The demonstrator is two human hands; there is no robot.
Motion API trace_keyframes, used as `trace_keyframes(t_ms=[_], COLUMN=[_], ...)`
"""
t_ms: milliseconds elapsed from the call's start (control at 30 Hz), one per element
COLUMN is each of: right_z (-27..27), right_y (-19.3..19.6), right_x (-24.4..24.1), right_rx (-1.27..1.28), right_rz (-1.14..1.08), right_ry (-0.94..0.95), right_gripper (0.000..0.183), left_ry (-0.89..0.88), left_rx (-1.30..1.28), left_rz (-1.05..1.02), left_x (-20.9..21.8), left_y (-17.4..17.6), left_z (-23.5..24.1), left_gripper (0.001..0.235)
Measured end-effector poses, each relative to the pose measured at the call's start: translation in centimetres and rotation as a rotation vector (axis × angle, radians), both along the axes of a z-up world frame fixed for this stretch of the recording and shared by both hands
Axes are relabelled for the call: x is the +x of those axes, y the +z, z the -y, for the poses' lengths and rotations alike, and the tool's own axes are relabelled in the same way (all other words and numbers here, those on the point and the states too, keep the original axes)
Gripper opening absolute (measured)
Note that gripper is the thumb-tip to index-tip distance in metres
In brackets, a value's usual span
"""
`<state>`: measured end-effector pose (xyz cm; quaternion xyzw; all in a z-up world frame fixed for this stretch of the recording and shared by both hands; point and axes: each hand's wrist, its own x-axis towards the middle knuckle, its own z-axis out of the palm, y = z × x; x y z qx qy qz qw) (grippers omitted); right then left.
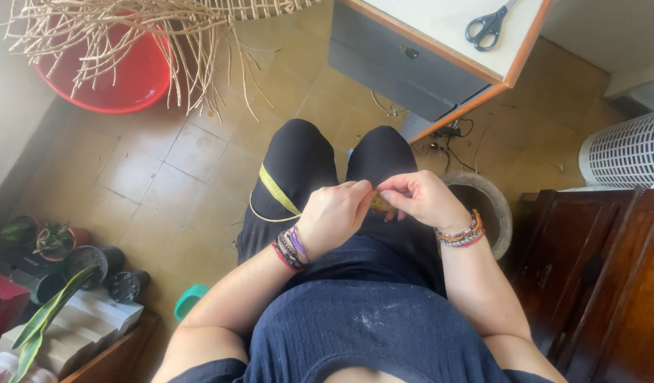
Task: The person measures a length of wicker strip using a yellow tape measure, then repeatedly cuts the strip into shorter pieces with scissors. The cut pieces are gathered and placed on the nearby table.
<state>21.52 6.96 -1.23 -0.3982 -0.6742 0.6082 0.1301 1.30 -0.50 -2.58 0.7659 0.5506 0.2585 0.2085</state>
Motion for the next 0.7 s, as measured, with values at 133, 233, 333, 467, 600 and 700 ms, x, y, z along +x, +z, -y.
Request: trace_keyframes(t_ms=[133, 233, 333, 467, 600, 700], right_z=[0.0, 0.6, 1.6, 3.6, 0.9, -6.4], right_y=[-0.8, -0.8, -1.9, -4.4, -1.8, -1.2], right_x=[-0.3, -0.9, -1.8, -2.9, -2.9, 0.3], right_rx=[-0.006, 0.057, 0.206, 0.439, 0.463, 0.667], right_rz=[-0.023, 0.027, 0.110, 0.312, 0.242, 0.488], right_ry=[0.015, -0.011, -0.041, 0.000, 0.134, -0.339], right_gripper=[0.021, 0.020, 0.018, 0.014, 0.020, 0.026], left_ry=[0.015, 0.040, 0.056, 0.091, 0.143, 0.178], left_rx=[-0.019, -0.063, -0.082, -0.248, -0.377, -0.420], left_rz=[0.013, -0.001, -0.076, -0.117, -0.103, -0.122], left_x=[-0.2, -0.2, -0.2, -0.6, -2.2, -3.9], left_y=[-0.2, -0.3, -1.0, -2.3, -2.4, -3.2], left_z=[0.2, 0.4, 1.1, 2.5, 3.2, 3.0], left_gripper=[0.023, 0.024, 0.023, 0.024, 0.022, 0.024])
